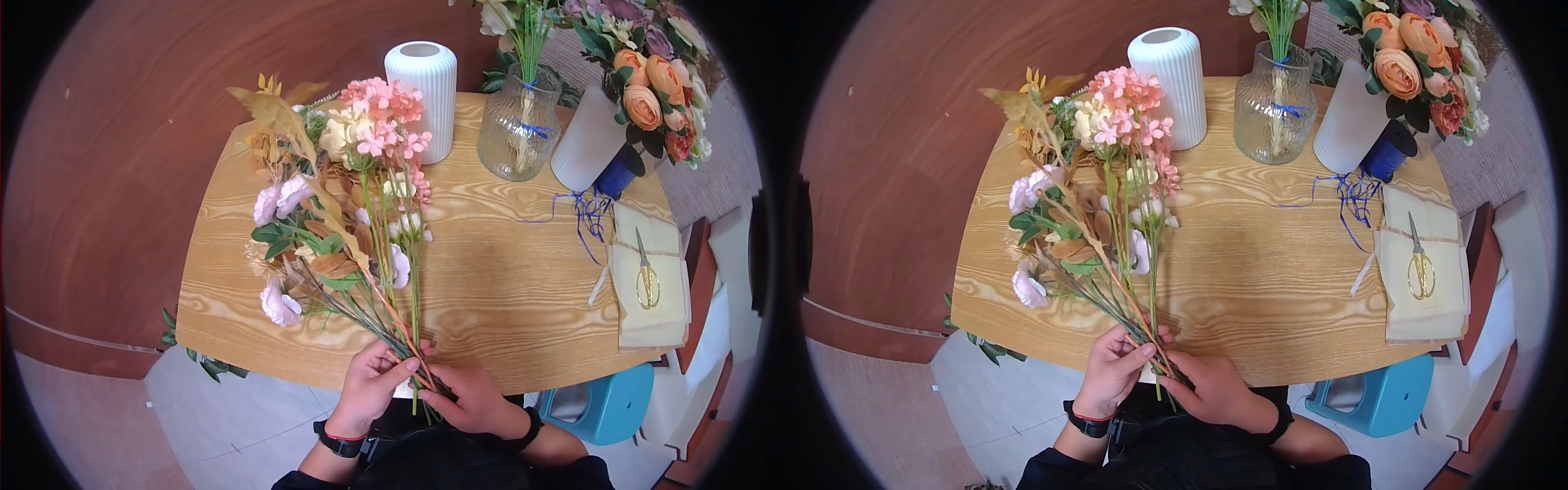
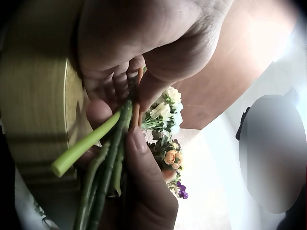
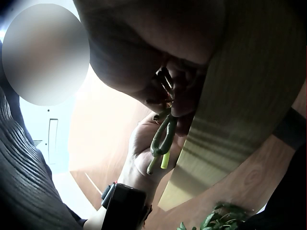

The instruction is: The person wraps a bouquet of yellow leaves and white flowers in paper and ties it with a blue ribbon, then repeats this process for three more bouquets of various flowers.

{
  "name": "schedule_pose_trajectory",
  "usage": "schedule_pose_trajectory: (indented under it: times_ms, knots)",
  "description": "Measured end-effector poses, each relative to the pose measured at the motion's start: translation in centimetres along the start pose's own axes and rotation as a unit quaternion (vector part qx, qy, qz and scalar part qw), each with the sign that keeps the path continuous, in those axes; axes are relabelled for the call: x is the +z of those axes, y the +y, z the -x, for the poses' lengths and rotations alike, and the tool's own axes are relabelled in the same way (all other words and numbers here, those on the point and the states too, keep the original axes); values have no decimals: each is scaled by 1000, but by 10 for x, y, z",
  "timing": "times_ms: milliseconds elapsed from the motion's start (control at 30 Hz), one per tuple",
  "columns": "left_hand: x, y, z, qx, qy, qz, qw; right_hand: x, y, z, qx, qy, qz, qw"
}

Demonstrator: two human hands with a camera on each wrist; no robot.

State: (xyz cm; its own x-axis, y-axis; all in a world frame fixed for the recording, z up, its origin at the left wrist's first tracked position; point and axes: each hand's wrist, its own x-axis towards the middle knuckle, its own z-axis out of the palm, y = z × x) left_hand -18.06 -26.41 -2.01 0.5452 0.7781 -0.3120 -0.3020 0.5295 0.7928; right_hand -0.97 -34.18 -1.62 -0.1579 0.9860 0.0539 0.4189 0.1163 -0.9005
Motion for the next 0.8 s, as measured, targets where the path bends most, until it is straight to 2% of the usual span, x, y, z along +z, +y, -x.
schedule_pose_trajectory:
  times_ms: [167,467,600,700,800]
  knots:
    - [-8,-6,0,20,-41,51,998,2,2,0,-9,4,6,1000]
    - [-10,-5,0,19,-31,63,997,1,1,-3,-9,20,-54,998]
    - [-12,-6,1,24,-39,38,998,-1,-2,-6,-24,30,-63,997]
    - [-9,-4,0,19,-46,13,999,-4,-3,-5,3,-7,-25,1000]
    - [0,-1,2,8,-46,6,999,-1,-2,-3,2,7,-12,1000]
